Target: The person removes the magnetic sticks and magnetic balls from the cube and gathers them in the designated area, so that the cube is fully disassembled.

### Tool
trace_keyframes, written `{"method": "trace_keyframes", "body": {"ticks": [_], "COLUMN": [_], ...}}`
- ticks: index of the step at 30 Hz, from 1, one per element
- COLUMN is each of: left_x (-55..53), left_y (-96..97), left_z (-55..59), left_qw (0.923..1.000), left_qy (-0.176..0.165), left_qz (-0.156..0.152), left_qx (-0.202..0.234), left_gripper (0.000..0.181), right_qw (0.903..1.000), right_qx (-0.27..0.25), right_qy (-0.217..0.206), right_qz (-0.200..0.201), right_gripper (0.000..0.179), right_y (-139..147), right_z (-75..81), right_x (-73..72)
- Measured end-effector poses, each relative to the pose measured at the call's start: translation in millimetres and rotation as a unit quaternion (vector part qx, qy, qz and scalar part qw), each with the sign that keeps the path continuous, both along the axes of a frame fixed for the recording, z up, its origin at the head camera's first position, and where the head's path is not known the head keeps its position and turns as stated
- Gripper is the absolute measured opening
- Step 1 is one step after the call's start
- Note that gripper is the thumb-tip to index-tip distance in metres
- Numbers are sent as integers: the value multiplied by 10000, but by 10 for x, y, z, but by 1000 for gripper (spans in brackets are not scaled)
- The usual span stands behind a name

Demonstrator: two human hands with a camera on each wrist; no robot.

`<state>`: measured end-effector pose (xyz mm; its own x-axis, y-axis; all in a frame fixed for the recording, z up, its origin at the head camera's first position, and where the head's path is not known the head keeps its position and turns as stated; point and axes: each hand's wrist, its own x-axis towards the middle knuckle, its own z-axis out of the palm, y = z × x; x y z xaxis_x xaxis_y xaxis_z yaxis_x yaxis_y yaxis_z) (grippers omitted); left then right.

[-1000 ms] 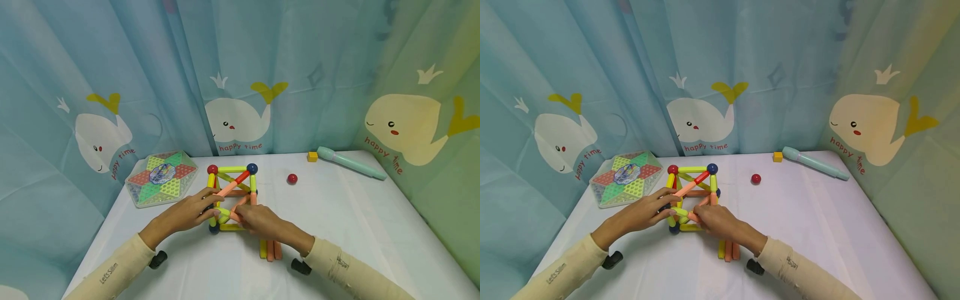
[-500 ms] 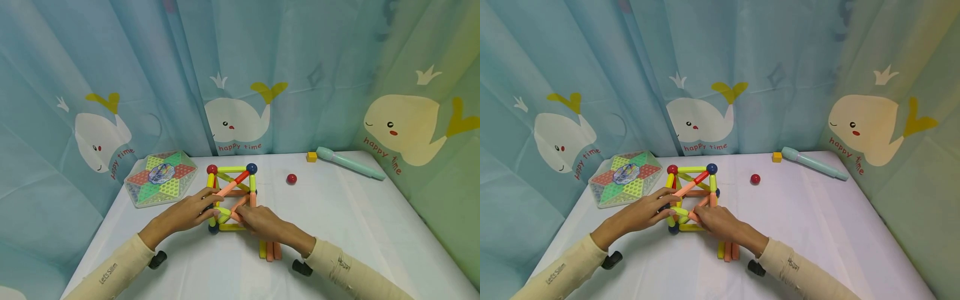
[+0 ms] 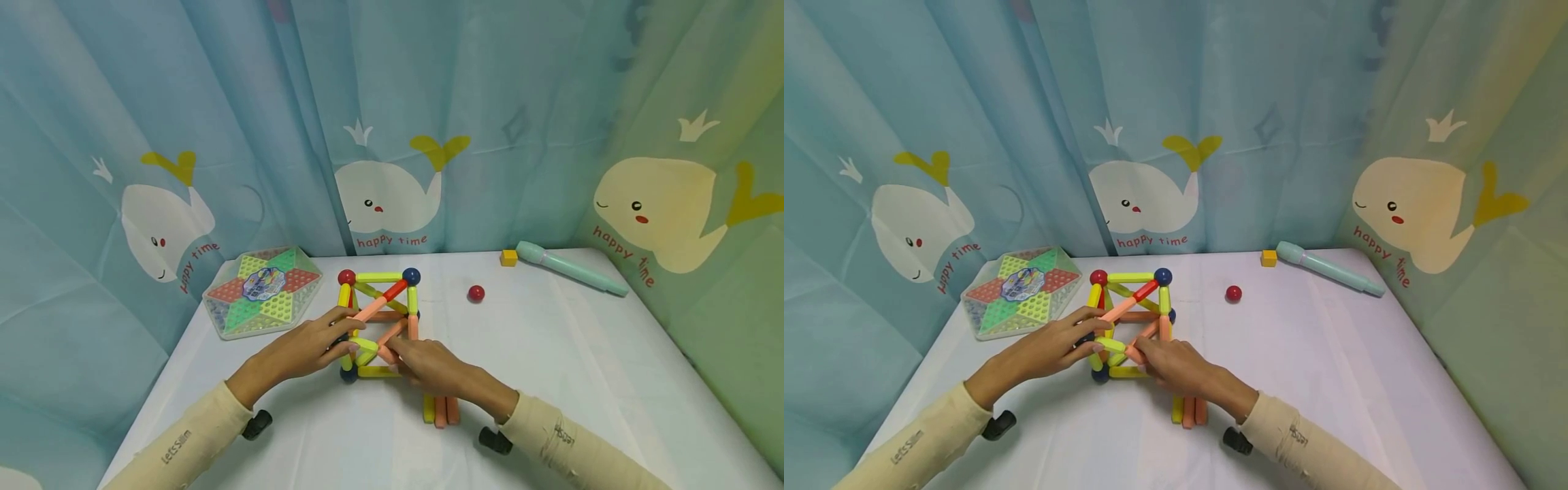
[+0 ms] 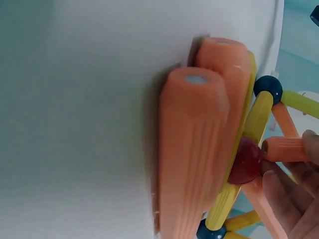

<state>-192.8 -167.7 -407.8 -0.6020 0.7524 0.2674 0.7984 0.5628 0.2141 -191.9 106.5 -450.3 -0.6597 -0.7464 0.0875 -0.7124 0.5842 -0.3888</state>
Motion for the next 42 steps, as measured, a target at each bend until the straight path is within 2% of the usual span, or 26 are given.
{"method": "trace_keyframes", "body": {"ticks": [5,9,16,20,23,26,28,34,38,42], "left_x": [0,0,7,6,6,8,8,20,25,27], "left_y": [10,11,4,9,13,16,17,18,16,17], "left_z": [2,4,2,1,4,7,7,10,15,19], "left_qw": [10000,10000,9999,9999,9999,9998,9998,9998,9998,9999], "left_qy": [-11,-18,-56,-39,-43,-70,-71,-35,-56,-62], "left_qz": [17,20,91,109,111,119,126,132,130,115], "left_qx": [-18,-30,-83,-95,-102,-120,-129,-115,-112,-100], "left_gripper": [36,36,37,37,36,37,36,36,36,36], "right_qw": [9990,9980,9968,9952,9903,9791,9677,9199,8992,8893], "right_qx": [-298,-474,-453,-615,-883,-1224,-1433,-1970,-2008,-2067], "right_qy": [142,83,-426,-718,-1070,-1623,-2064,-3357,-3825,-4013], "right_qz": [288,419,496,268,58,-88,-196,-472,-691,-734], "right_gripper": [48,51,50,50,50,54,59,76,85,89], "right_y": [62,97,142,181,230,309,379,628,808,980], "right_z": [2,6,69,119,144,158,168,144,114,80], "right_x": [-20,-51,-64,-62,-61,-68,-70,-68,-29,18]}}
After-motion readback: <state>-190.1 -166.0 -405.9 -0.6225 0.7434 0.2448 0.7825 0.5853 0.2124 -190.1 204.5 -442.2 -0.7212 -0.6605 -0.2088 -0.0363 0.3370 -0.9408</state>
